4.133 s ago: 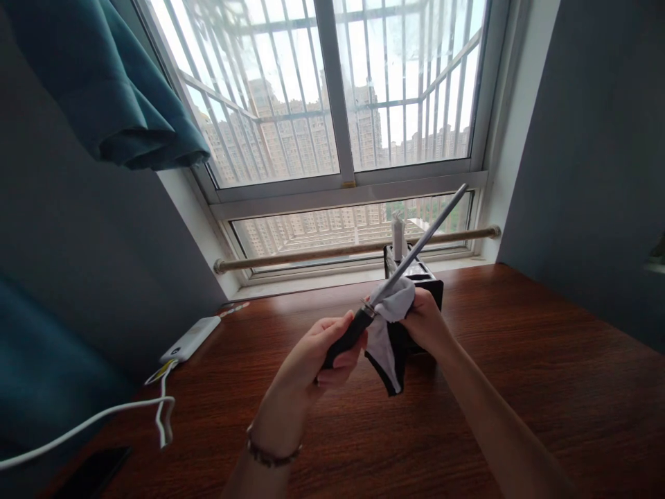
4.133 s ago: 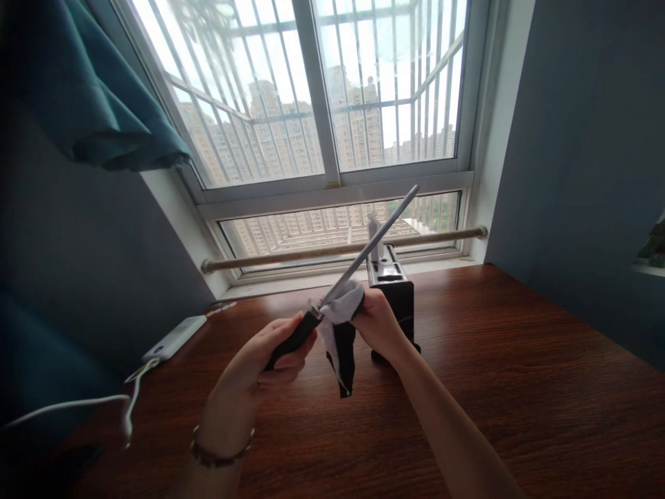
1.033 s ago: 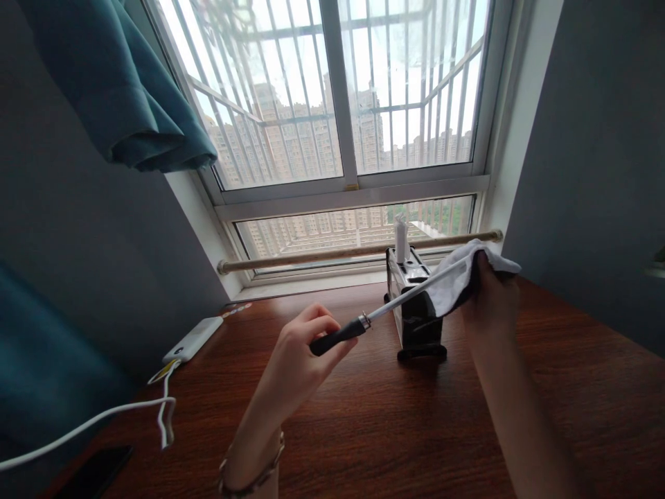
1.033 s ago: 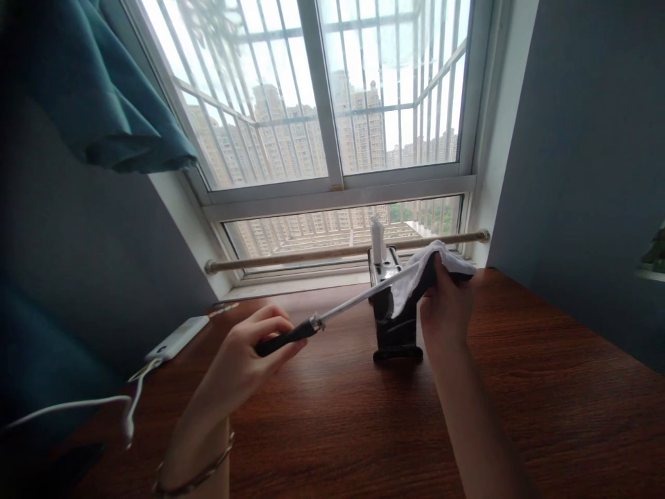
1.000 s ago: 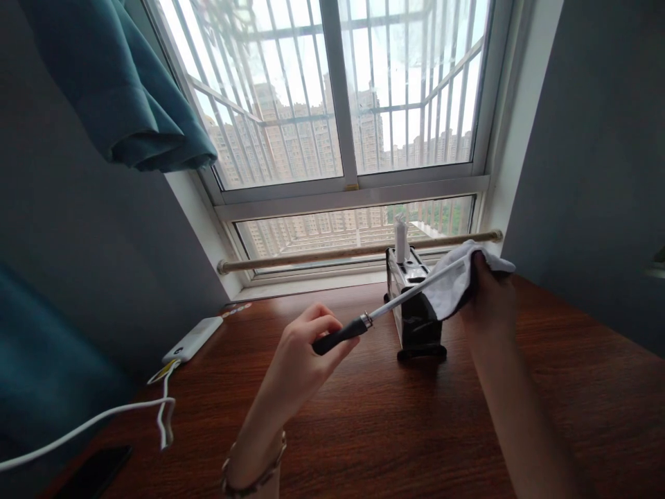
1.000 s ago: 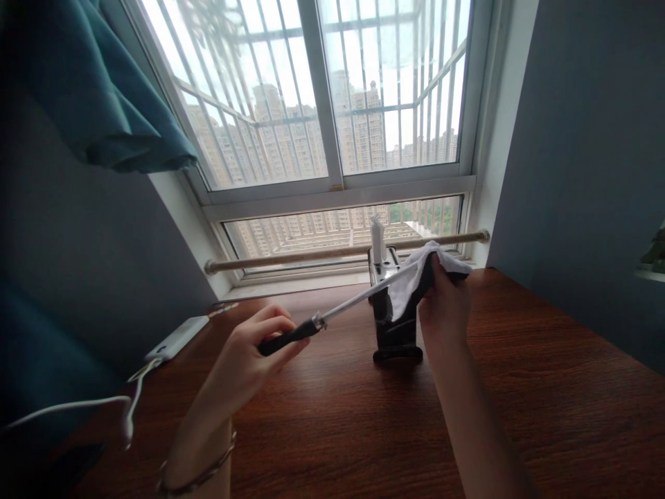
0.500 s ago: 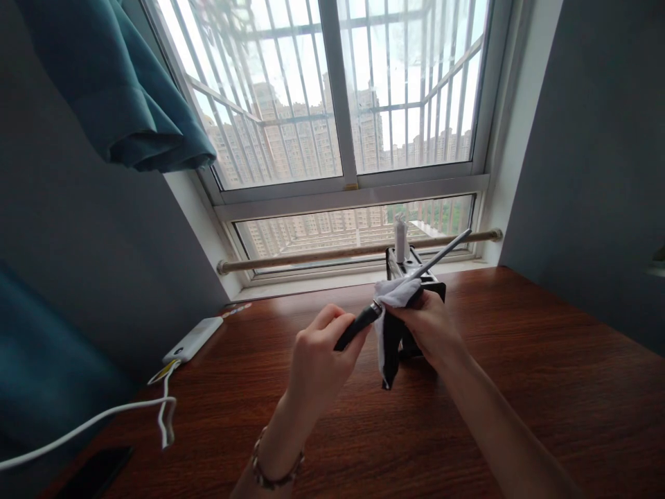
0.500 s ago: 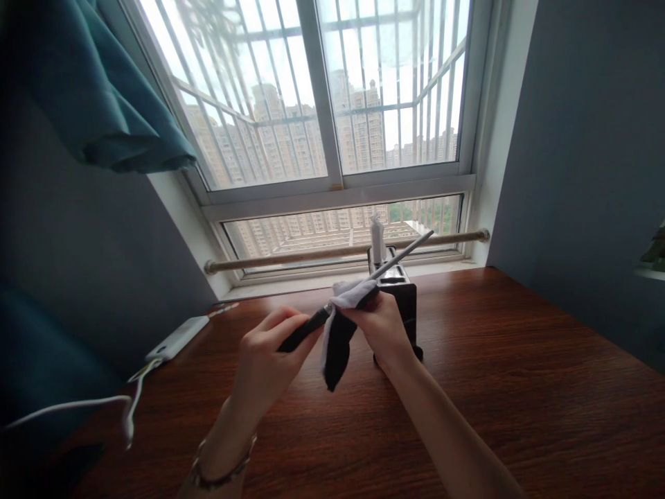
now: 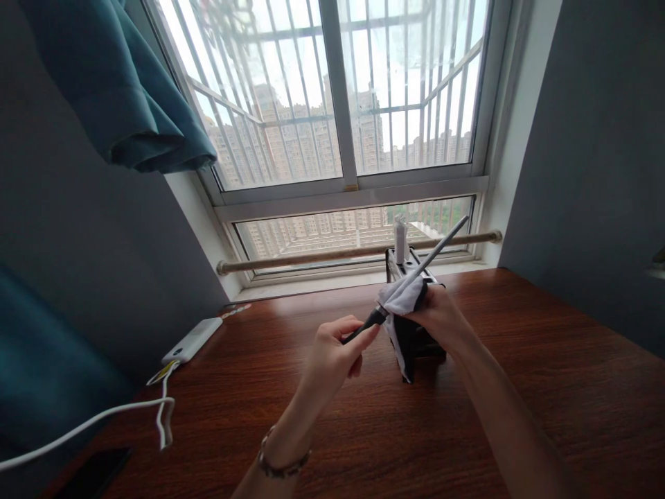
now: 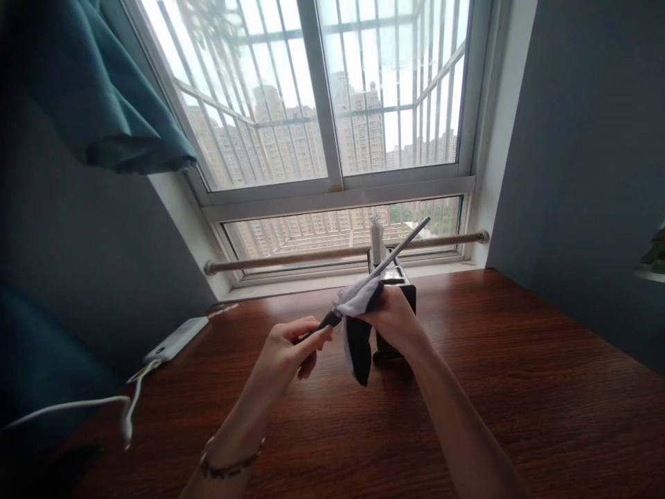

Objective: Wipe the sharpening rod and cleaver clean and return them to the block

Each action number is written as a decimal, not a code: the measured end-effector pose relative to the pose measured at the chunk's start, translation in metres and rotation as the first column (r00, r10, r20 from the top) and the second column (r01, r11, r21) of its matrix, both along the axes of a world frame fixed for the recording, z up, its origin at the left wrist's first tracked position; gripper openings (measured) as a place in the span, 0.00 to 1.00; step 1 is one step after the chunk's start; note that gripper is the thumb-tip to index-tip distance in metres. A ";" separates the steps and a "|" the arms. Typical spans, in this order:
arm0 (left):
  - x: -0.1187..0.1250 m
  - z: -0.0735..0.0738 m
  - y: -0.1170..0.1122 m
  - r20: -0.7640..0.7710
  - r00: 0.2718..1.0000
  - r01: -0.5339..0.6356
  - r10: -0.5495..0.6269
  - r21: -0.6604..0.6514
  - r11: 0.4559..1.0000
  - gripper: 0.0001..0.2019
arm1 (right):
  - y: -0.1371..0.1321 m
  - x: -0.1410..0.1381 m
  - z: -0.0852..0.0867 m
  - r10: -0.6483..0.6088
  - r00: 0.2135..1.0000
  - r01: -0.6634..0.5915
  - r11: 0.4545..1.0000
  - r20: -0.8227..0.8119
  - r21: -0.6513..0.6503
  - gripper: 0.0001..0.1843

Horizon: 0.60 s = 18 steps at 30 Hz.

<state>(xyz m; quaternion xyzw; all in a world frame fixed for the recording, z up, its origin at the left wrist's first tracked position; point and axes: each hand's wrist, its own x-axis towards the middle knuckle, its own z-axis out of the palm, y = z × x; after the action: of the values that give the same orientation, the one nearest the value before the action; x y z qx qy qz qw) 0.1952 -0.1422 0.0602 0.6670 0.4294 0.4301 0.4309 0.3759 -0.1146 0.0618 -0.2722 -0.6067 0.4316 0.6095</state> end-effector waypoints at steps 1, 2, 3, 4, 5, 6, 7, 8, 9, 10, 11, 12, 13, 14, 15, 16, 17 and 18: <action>0.000 -0.001 0.001 0.062 0.997 0.050 -0.046 -0.073 0.996 0.18 | 0.001 0.002 -0.001 0.009 1.000 -0.009 1.000 0.023 0.016 0.12; 0.000 -0.002 0.002 0.124 0.989 0.103 -0.086 -0.142 0.985 0.18 | 0.001 0.005 -0.001 0.008 0.999 -0.009 0.999 0.045 0.030 0.11; 0.001 -0.003 0.003 0.185 0.975 0.158 -0.120 -0.202 0.967 0.19 | 0.002 0.007 -0.001 0.000 0.998 -0.003 0.999 0.065 0.043 0.10; 0.002 -0.004 0.005 0.247 0.957 0.216 -0.151 -0.258 0.942 0.19 | 0.002 0.010 -0.002 -0.011 0.996 0.006 0.998 0.085 0.055 0.10; 0.002 -0.006 0.006 0.317 0.931 0.286 -0.184 -0.316 0.905 0.19 | 0.002 0.013 -0.002 -0.022 0.994 0.015 0.997 0.103 0.069 0.09; 0.003 -0.007 0.007 0.393 0.893 0.373 -0.219 -0.372 0.850 0.19 | 0.002 0.015 -0.002 -0.037 0.992 0.026 0.996 0.119 0.087 0.09; 0.005 -0.008 0.009 0.472 0.845 0.468 -0.252 -0.421 0.777 0.19 | 0.002 0.018 -0.002 -0.057 0.989 0.043 0.994 0.137 0.105 0.08; 0.006 -0.010 0.010 0.546 0.791 0.557 -0.276 -0.456 0.694 0.20 | 0.002 0.021 -0.003 -0.078 0.983 0.059 0.991 0.163 0.122 0.07; 0.007 -0.011 0.012 0.606 0.741 0.629 -0.290 -0.474 0.616 0.20 | 0.003 0.024 -0.003 -0.099 0.976 0.073 0.988 0.196 0.136 0.07; 0.009 -0.013 0.012 0.643 0.706 0.673 -0.295 -0.481 0.561 0.20 | 0.004 0.026 -0.004 -0.116 0.967 0.084 0.986 0.225 0.147 0.07; 0.010 -0.014 0.013 0.654 0.697 0.682 -0.293 -0.479 0.552 0.20 | 0.004 0.028 -0.004 -0.126 0.961 0.090 0.984 0.247 0.151 0.07; 0.012 -0.015 0.013 0.643 0.711 0.660 -0.287 -0.467 0.589 0.20 | 0.005 0.029 -0.005 -0.130 0.958 0.094 0.984 0.254 0.149 0.08; 0.014 -0.017 0.013 0.610 0.742 0.611 -0.278 -0.444 0.655 0.19 | 0.006 0.030 -0.005 -0.133 0.961 0.101 0.985 0.242 0.140 0.08; 0.015 -0.018 0.012 0.562 0.783 0.543 -0.266 -0.410 0.733 0.18 | 0.007 0.031 -0.005 -0.142 0.968 0.117 0.985 0.208 0.128 0.09; 0.016 -0.019 0.011 0.500 0.829 0.465 -0.251 -0.366 0.806 0.18 | 0.008 0.032 -0.005 -0.161 0.974 0.144 0.983 0.161 0.111 0.09; 0.017 -0.020 0.010 0.433 0.870 0.390 -0.236 -0.313 0.866 0.18 | 0.009 0.033 -0.005 -0.185 0.977 0.175 0.980 0.107 0.091 0.10; 0.018 -0.019 0.008 0.364 0.904 0.329 -0.223 -0.261 0.908 0.18 | 0.010 0.034 -0.004 -0.212 0.976 0.208 0.975 0.055 0.071 0.10; 0.018 -0.019 0.007 0.293 0.933 0.279 -0.209 -0.220 0.935 0.19 | 0.010 0.036 -0.004 -0.237 0.971 0.237 0.970 0.002 0.053 0.10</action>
<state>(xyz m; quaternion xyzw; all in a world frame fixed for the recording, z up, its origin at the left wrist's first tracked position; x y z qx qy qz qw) 0.2131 -0.1354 0.0414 0.5903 0.3333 0.3986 0.6178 0.4118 -0.1042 0.0581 -0.3286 -0.5835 0.3387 0.6609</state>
